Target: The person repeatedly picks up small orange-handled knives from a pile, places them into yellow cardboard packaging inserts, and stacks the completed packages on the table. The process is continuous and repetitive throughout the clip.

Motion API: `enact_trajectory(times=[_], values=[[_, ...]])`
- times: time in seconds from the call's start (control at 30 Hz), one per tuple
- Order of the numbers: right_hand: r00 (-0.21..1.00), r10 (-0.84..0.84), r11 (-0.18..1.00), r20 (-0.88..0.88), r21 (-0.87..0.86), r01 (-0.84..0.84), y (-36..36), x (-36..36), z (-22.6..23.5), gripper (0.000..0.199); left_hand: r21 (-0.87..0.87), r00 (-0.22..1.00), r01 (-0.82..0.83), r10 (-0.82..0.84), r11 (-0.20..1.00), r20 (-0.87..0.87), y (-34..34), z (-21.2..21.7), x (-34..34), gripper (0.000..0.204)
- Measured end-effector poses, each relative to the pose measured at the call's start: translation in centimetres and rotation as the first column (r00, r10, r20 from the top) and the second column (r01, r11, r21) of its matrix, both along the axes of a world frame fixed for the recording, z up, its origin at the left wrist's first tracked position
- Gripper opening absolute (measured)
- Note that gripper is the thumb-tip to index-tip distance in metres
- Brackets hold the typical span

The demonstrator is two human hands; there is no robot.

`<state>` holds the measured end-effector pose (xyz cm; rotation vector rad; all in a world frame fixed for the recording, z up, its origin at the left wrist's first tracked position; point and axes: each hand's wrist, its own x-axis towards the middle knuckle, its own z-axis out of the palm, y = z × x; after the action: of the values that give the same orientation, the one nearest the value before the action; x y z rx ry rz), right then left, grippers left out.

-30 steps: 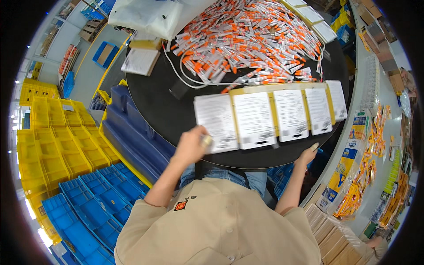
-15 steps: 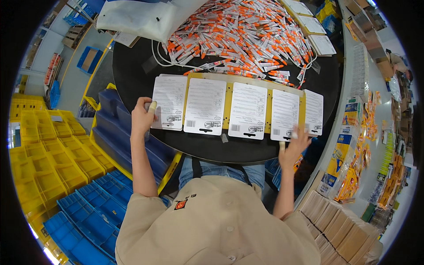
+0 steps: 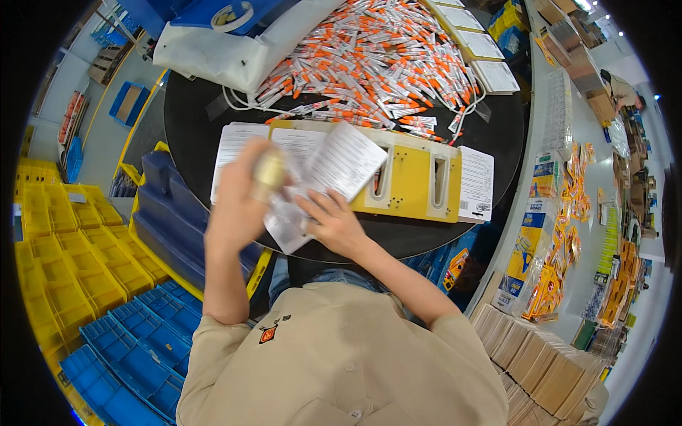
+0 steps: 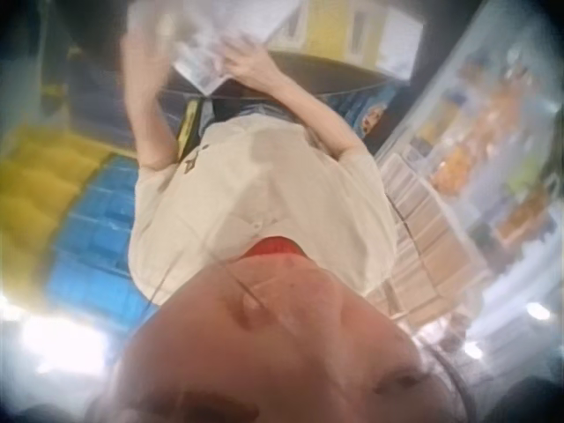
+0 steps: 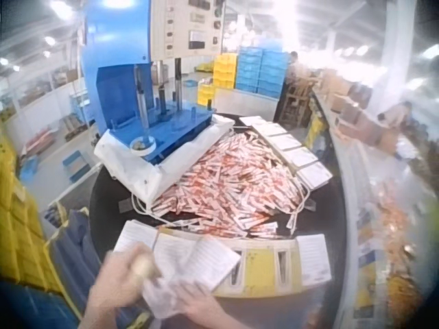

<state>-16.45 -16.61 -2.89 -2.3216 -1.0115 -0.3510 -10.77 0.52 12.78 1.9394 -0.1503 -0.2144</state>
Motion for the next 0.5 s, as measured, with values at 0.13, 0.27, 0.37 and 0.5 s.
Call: enact_trajectory(times=[0.13,0.27,0.37,0.5], values=[[0.991,-0.011,1.0,-0.133,0.009,0.012,-1.4,5.0,-0.6,0.027,0.204,0.778,0.511,-0.55,0.835,0.303,-8.0,1.5,-1.4,0.026],[0.791,-0.597,0.776,0.134,0.346,0.527,-14.4,11.6,0.6,0.02,-0.111,0.67,0.74,-0.714,0.663,0.201,-14.1,-0.1,-3.1,0.031],[0.246,-0.961,0.075,-0.123,0.743,0.665,-30.4,11.1,4.2,0.037,-0.057,0.71,0.7,-0.686,0.712,0.156,-18.2,-5.1,-0.8,0.025],[0.319,-0.831,-0.483,-0.455,0.876,-0.008,-47.6,2.7,5.6,0.037,0.103,0.823,0.551,-0.56,0.828,0.093,-22.5,-12.3,2.3,0.02]])
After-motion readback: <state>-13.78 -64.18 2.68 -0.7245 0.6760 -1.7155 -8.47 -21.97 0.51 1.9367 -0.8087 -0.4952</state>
